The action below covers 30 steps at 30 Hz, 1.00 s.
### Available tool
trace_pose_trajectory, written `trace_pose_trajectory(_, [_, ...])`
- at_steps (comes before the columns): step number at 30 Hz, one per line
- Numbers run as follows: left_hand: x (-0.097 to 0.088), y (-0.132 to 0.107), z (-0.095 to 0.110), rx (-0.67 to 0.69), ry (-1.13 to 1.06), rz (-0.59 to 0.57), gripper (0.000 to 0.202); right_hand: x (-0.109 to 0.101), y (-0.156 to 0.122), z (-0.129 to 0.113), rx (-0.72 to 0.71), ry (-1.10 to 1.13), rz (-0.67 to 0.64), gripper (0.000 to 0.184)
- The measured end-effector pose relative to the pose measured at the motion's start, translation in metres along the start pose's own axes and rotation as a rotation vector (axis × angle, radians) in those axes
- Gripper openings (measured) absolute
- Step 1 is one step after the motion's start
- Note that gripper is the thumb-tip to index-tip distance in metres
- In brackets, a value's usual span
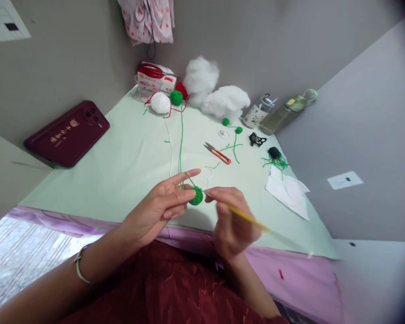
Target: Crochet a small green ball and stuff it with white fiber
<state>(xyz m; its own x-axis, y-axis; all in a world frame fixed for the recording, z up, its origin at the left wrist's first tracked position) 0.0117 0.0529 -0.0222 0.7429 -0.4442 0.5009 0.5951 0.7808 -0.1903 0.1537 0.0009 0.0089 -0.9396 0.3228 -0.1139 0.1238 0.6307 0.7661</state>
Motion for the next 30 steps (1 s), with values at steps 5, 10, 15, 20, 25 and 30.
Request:
trace_pose_trajectory(5, [0.0,0.001,0.003,0.094,0.034,0.026,0.048,0.0,0.007,0.019,0.324,0.394,0.07,0.018])
trace_pose_trajectory(10, [0.001,0.0,0.001,0.133,0.13,0.137,0.051,0.005,-0.002,0.01,0.126,0.089,-0.029,0.028])
trace_pose_trajectory(15, [0.001,0.004,-0.003,-0.004,-0.043,0.001,0.041,0.004,-0.006,-0.001,-0.065,-0.103,-0.012,0.03])
trace_pose_trajectory(20, [-0.003,0.005,0.002,0.066,-0.021,0.025,0.034,-0.003,0.005,0.017,0.318,0.363,0.124,0.019])
trace_pose_trajectory(25, [-0.001,0.0,0.003,0.162,0.245,0.086,0.042,0.001,0.004,0.023,0.405,0.357,0.038,0.013])
trace_pose_trajectory(30, [-0.004,-0.002,0.005,0.156,0.296,0.128,0.043,-0.002,0.004,0.029,0.482,0.506,0.111,0.015])
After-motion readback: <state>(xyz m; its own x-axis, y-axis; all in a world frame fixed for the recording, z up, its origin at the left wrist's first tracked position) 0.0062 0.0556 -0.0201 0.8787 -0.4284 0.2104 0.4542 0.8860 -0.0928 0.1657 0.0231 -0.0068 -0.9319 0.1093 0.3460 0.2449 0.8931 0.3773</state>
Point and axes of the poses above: each hand's wrist, its own y-axis towards the middle knuckle, its own x-axis out of the palm, z = x × y, the point moved 5 cm from there along y, towards the middle knuckle, and after that the axes turned 12 degrees about y, right-handed, at the moved point
